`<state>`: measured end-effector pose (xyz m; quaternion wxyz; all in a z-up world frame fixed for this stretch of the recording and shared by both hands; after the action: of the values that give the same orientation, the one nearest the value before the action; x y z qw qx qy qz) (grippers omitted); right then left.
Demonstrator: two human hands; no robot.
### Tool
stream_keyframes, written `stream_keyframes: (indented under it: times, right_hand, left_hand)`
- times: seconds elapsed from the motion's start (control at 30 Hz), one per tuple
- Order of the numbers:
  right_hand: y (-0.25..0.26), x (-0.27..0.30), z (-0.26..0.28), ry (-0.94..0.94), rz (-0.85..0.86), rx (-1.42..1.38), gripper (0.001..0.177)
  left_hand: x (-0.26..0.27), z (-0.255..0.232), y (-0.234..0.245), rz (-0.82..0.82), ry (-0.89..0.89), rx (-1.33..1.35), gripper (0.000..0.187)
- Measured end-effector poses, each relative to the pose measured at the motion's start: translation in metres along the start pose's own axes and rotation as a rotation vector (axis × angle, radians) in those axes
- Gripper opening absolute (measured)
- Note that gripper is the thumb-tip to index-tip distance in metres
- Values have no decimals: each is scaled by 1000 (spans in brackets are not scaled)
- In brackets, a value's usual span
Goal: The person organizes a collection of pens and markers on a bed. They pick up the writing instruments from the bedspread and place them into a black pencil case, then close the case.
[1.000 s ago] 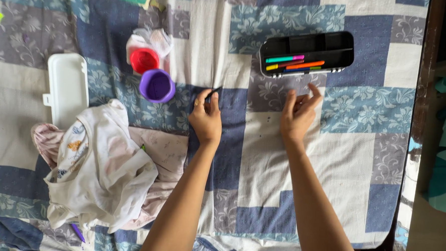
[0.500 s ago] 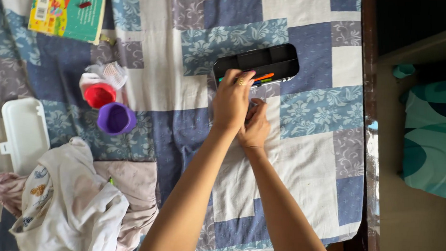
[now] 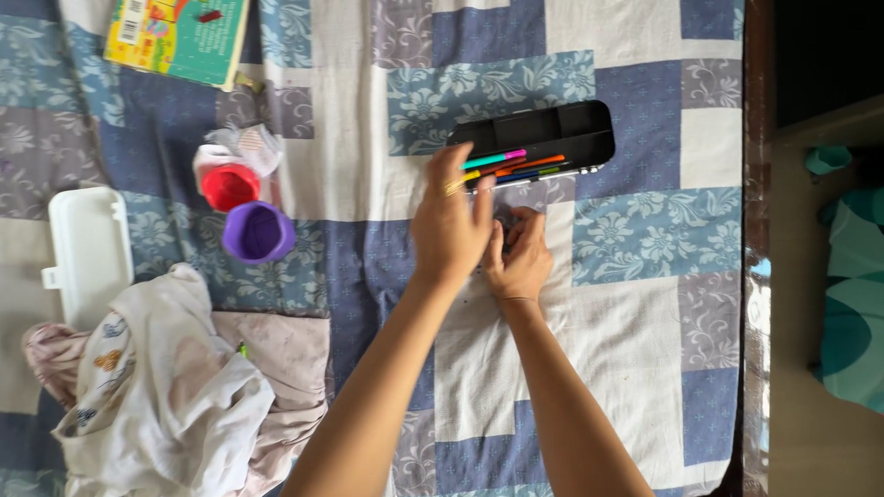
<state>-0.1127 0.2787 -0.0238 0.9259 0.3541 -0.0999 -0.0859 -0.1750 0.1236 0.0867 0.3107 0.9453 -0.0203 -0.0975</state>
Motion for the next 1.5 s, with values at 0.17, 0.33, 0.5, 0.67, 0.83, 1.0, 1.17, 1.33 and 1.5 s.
stream_keyframes:
  times: [0.17, 0.33, 0.5, 0.67, 0.83, 1.0, 1.17, 1.33, 1.5]
  right_hand:
    - [6, -1, 17, 53, -4, 58, 37]
    - [3, 4, 39, 179, -28, 232, 30]
    - [-16, 10, 63, 440, 1, 389, 9]
    - [-58, -1, 47, 381, 169, 763, 18]
    - [-83, -13, 28, 228, 224, 1040, 35]
    - [-80, -13, 28, 190, 262, 921, 30]
    - [-61, -19, 15, 86, 326, 481, 27]
    - [-49, -37, -18, -292, 157, -266, 42]
    - [-79, -58, -27, -486, 137, -1210, 38]
  left_hand:
    - [43, 53, 102, -165, 119, -423, 59]
    - [59, 120, 160, -97, 400, -744, 84]
    - [58, 164, 169, 143, 400, -629, 71]
    - [59, 145, 152, 309, 353, -562, 61]
    - [60, 95, 133, 232, 361, -692, 89]
    - [68, 65, 56, 555, 174, -513, 121]
    - [97, 77, 8, 873, 349, -444, 153]
    - [96, 79, 1, 972, 427, -538, 158]
    - [95, 77, 1, 975, 449, -521, 158]
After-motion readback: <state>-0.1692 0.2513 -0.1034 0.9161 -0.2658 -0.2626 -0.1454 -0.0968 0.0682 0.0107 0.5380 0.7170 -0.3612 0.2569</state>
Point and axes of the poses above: each hand's wrist, its own x-axis away from the middle knuckle, its own y-axis out of the back of the hand, z = x × y, the point moved 9 cm from there along -x, towards the middle knuckle, and after that the axes turned 14 degrees about z, right-handed, at the moved point
